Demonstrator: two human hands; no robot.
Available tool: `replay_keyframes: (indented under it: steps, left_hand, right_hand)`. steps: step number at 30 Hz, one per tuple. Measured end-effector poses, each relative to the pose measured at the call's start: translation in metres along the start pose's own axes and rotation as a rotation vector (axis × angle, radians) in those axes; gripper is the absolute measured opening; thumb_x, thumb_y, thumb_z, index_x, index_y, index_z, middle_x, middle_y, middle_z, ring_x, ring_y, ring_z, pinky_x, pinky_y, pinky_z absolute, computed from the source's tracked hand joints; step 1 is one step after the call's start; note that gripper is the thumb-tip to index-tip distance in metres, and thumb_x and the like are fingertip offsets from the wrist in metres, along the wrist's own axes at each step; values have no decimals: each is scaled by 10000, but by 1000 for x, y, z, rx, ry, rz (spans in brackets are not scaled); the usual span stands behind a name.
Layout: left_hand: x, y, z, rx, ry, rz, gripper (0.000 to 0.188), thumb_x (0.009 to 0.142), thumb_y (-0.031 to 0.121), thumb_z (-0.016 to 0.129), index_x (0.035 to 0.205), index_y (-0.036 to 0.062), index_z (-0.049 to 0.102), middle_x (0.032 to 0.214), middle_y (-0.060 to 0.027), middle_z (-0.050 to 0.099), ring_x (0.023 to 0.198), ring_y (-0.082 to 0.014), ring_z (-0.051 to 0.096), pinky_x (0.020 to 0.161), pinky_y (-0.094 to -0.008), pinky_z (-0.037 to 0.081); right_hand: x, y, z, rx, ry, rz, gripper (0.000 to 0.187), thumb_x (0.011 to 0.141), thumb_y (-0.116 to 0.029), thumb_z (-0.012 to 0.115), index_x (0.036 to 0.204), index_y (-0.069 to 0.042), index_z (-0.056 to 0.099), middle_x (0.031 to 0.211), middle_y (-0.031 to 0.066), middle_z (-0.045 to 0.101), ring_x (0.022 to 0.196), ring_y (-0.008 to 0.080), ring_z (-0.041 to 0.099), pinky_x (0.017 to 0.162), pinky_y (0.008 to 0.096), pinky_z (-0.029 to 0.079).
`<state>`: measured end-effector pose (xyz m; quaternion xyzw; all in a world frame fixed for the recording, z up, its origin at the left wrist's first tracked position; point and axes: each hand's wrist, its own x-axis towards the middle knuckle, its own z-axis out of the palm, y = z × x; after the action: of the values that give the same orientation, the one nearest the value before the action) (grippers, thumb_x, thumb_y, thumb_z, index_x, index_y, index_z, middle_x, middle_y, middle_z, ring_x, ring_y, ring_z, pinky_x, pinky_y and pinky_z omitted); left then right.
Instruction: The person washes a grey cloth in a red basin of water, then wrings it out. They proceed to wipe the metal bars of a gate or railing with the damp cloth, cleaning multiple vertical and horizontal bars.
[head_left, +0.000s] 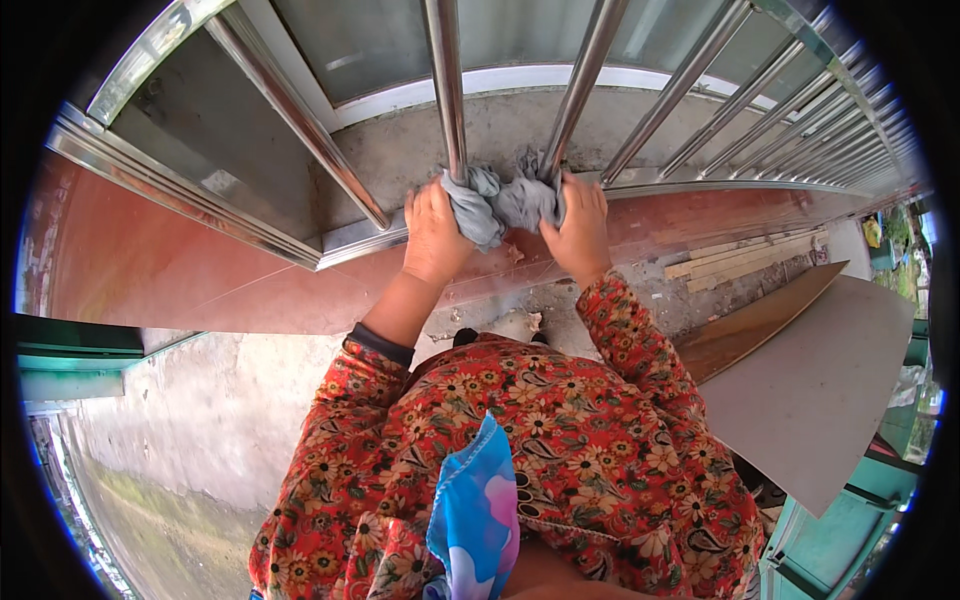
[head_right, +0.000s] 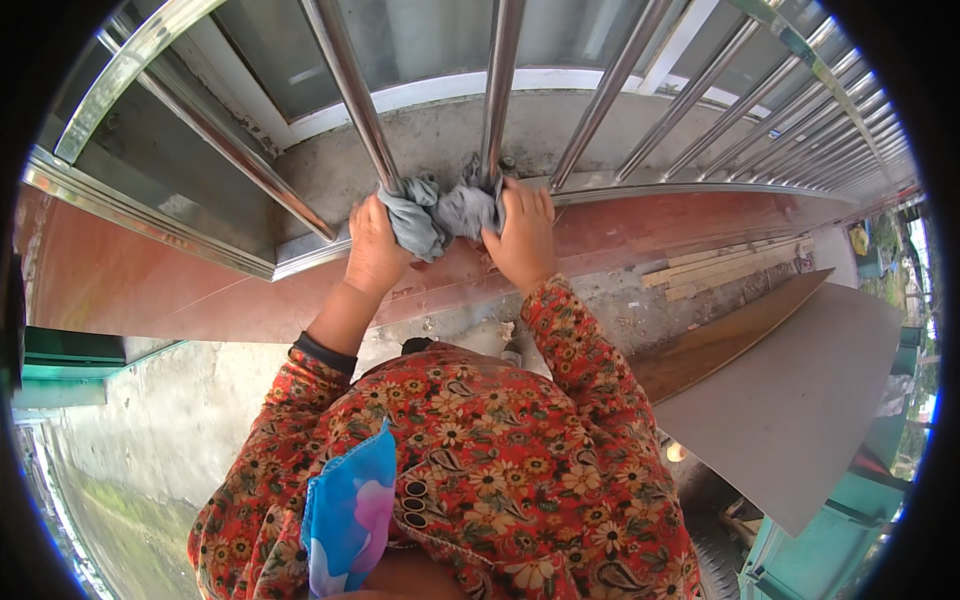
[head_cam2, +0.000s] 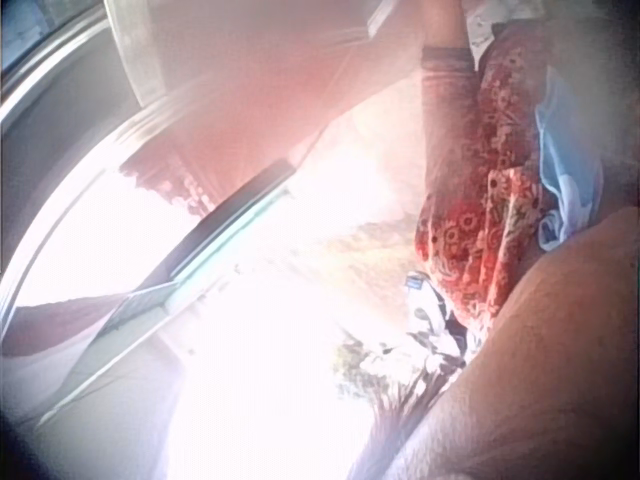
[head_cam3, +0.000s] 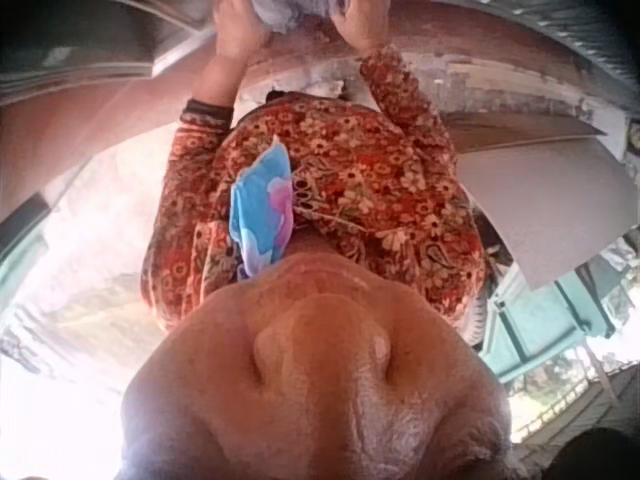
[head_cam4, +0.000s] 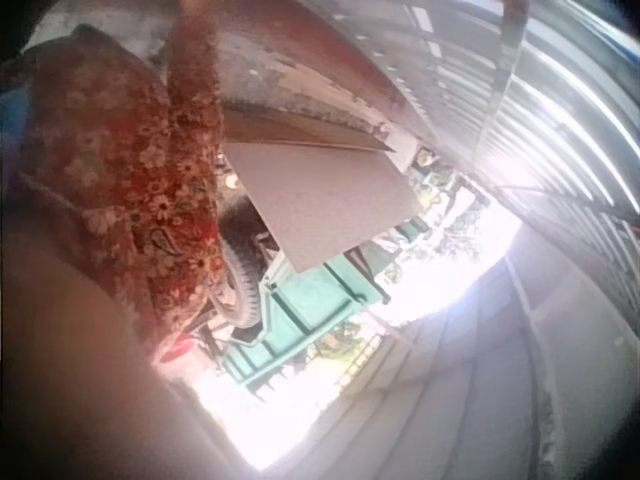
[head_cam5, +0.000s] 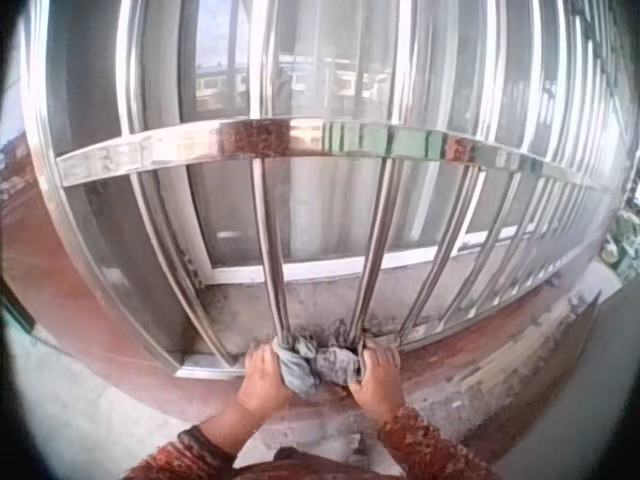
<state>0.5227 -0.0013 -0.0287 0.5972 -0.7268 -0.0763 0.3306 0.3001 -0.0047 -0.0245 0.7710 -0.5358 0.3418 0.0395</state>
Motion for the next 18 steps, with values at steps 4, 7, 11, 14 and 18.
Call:
replay_keyframes:
  steps: [4,7,11,14,18]
  left_hand:
    - [-3,1,0,127,100,50,598,696,144,686,1218,-27,448,1231,-200,504,1187,-380,476,1082,-532,290]
    - [0,0,-11,158,81,18,509,707,100,649,1171,-15,474,1195,-187,514,1148,-382,505,1013,-495,379]
    - [0,-2,-31,90,-5,7,469,704,17,636,1147,2,483,1161,-198,506,1015,-427,554,858,-469,480]
    - [-3,-4,-33,-61,24,-41,517,699,-47,632,1181,9,451,1144,-226,490,933,-457,566,799,-471,503]
    - [-6,-7,-24,-195,148,-4,537,717,-70,635,1196,15,407,1106,-250,463,902,-459,565,789,-467,501]
  right_hand:
    - [-11,-4,4,-85,59,-111,527,600,-61,751,1089,-58,555,1235,96,546,1180,303,501,987,456,379]
    - [0,7,1,-106,12,-169,460,597,-41,736,1028,-62,577,1115,81,576,1102,303,523,913,412,421]
    - [8,15,-9,54,-29,107,404,681,-20,707,1054,-20,553,991,126,612,976,336,580,854,410,468]
    - [5,8,-9,633,320,649,365,749,-16,665,1085,1,523,995,145,623,976,314,602,882,405,470]
    - [1,-13,5,171,93,236,505,741,-123,706,1180,-14,483,1158,170,552,1141,349,514,967,442,410]
